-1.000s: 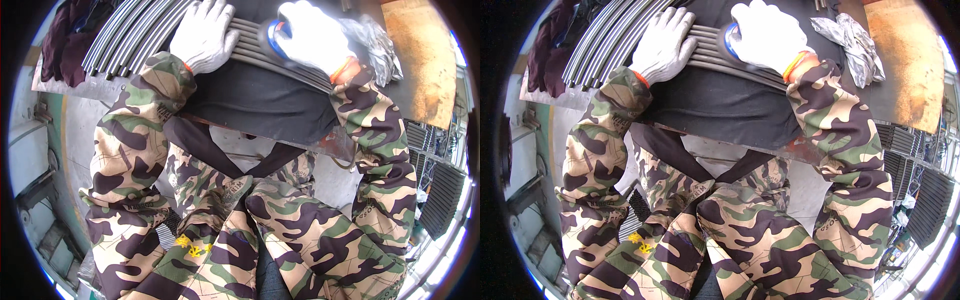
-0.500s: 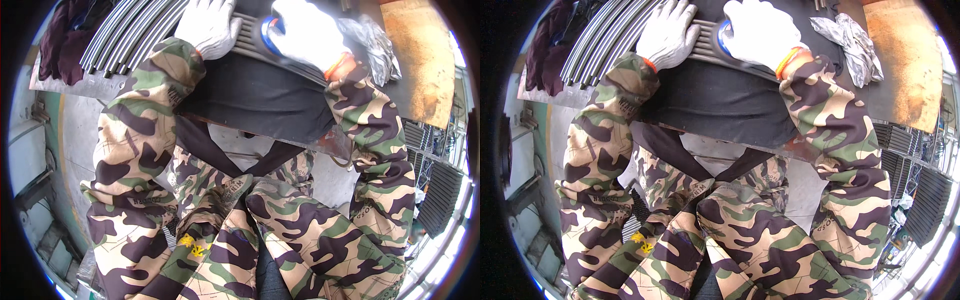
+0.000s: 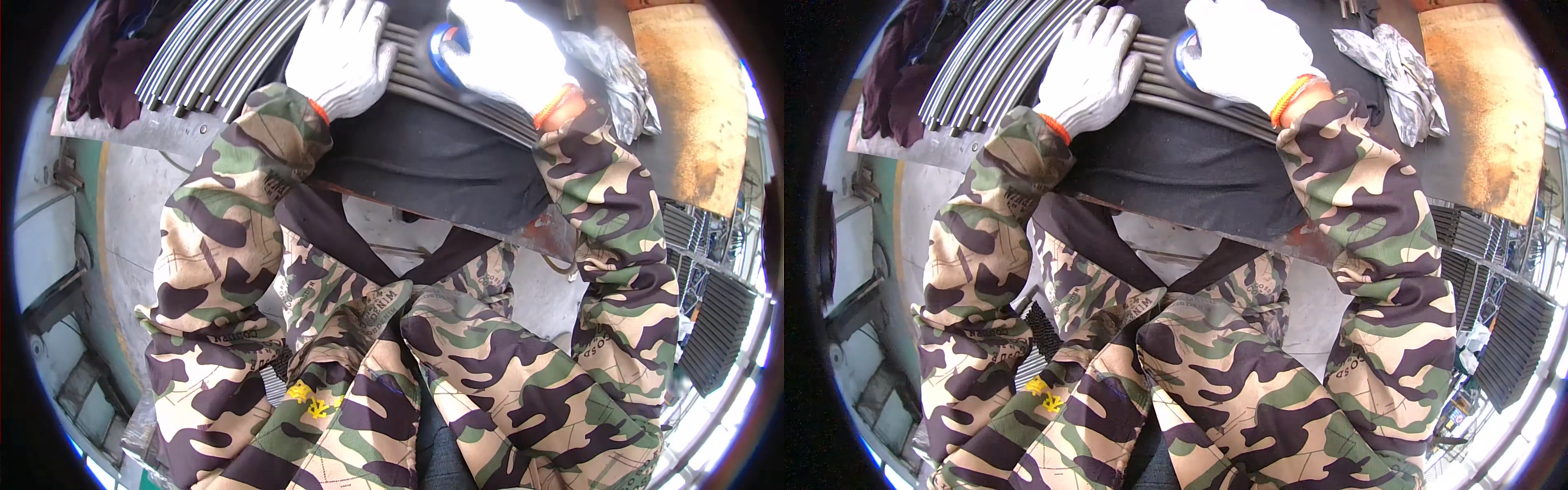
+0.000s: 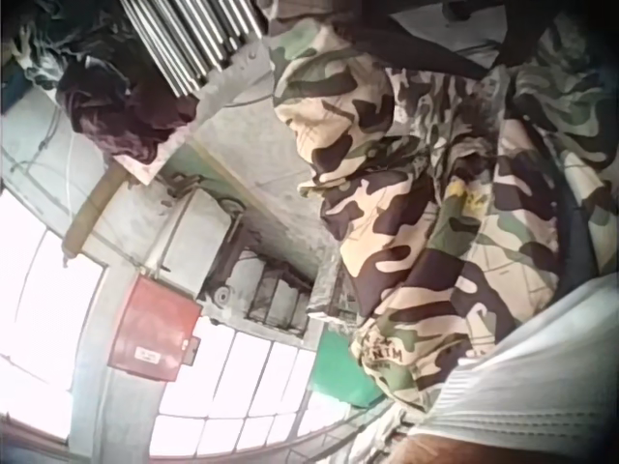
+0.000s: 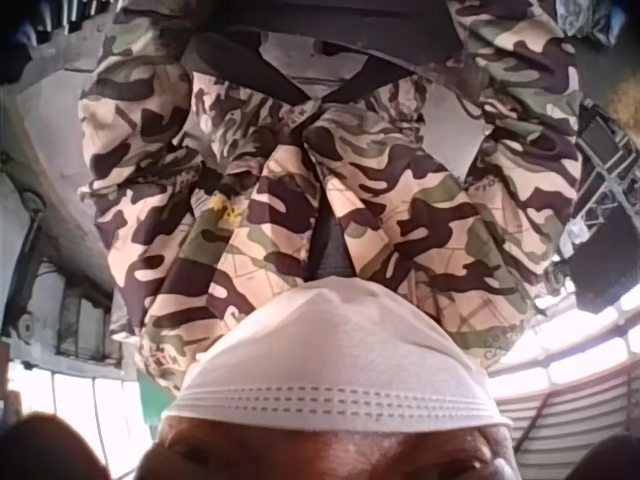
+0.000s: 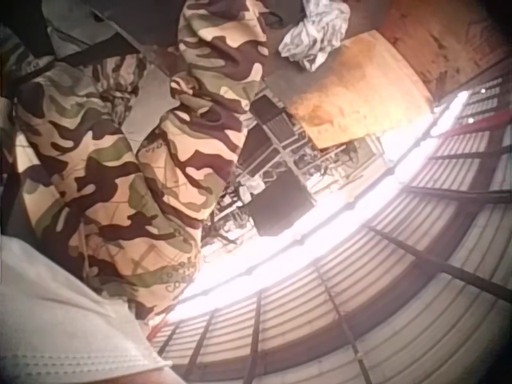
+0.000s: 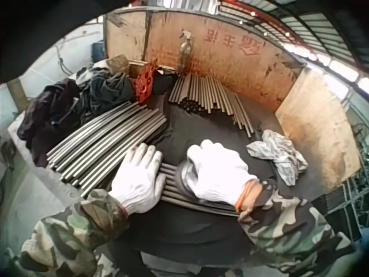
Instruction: Sanding and cleaning a bundle of metal tubes at a workbench.
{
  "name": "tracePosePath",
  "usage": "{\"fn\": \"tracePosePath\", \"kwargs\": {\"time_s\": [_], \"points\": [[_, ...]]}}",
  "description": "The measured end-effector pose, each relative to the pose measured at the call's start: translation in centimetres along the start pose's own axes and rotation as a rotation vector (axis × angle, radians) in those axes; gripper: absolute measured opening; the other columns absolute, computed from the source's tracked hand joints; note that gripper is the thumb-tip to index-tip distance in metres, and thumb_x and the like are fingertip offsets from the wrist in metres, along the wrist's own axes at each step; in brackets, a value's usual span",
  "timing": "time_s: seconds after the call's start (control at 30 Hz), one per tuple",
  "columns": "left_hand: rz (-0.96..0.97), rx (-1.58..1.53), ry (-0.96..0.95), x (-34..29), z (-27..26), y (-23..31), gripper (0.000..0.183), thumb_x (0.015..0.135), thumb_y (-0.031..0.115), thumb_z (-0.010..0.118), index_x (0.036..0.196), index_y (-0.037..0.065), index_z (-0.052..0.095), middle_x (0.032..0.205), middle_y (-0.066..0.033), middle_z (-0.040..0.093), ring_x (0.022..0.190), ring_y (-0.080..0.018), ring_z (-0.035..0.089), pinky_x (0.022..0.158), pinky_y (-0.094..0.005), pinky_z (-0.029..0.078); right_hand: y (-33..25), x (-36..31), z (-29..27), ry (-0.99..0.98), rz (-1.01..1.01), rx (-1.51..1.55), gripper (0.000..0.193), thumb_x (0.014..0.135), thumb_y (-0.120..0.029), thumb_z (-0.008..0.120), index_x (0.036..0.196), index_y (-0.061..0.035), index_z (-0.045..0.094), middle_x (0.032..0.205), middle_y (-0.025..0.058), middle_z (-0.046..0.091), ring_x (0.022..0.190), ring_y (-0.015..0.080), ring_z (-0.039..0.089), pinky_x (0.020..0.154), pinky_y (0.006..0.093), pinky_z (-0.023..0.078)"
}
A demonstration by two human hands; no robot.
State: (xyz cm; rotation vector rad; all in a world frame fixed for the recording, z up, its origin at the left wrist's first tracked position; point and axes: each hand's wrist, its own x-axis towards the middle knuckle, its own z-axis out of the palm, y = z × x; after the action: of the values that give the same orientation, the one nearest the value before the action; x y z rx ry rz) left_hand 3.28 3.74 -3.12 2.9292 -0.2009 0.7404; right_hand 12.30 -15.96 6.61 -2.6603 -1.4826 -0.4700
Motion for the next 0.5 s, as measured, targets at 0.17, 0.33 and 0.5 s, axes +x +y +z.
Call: {"fn": "tracePosePath", "kwargs": {"time_s": [0.17, 0.33, 0.5], "points": [[0.045, 0.099, -0.044, -1.6, -0.4, -0.1, 0.052, 0.105, 0.029, 0.056, 0.147, -0.002, 0.054, 0.148, -0.0250, 0.055, 0.140, -0.0398, 0.049, 0.124, -0.0524, 0.031, -0.1, 0.4, 0.1, -0.016, 0.018, -0.019, 0.025, 0.091, -0.031, 0.068, 0.102, -0.0084, 0.066, 0.091, 0.0191, 0.066, 0.083, 0.0398, 0.069, 0.072, 0.0517, 0.057], [0.056, 0.080, -0.048, -1.6, -0.2, -0.8, 0.051, 0.105, 0.028, 0.055, 0.148, 0.000, 0.054, 0.150, -0.0248, 0.055, 0.141, -0.0398, 0.049, 0.123, -0.0522, 0.031, -0.7, 0.5, -0.1, -0.041, 0.013, -0.009, 0.024, 0.092, -0.031, 0.066, 0.102, -0.0083, 0.066, 0.093, 0.0192, 0.066, 0.084, 0.0402, 0.069, 0.072, 0.0520, 0.058], [0.034, 0.113, -0.008, 0.6, 1.9, -1.8, 0.048, 0.106, 0.029, 0.054, 0.146, 0.002, 0.058, 0.148, -0.0202, 0.059, 0.140, -0.0369, 0.051, 0.120, -0.0507, 0.035, -1.2, -0.1, -0.7, -0.068, 0.026, 0.047, 0.024, 0.092, -0.030, 0.066, 0.101, -0.0080, 0.066, 0.093, 0.0194, 0.066, 0.085, 0.0403, 0.069, 0.073, 0.0523, 0.058]]}}
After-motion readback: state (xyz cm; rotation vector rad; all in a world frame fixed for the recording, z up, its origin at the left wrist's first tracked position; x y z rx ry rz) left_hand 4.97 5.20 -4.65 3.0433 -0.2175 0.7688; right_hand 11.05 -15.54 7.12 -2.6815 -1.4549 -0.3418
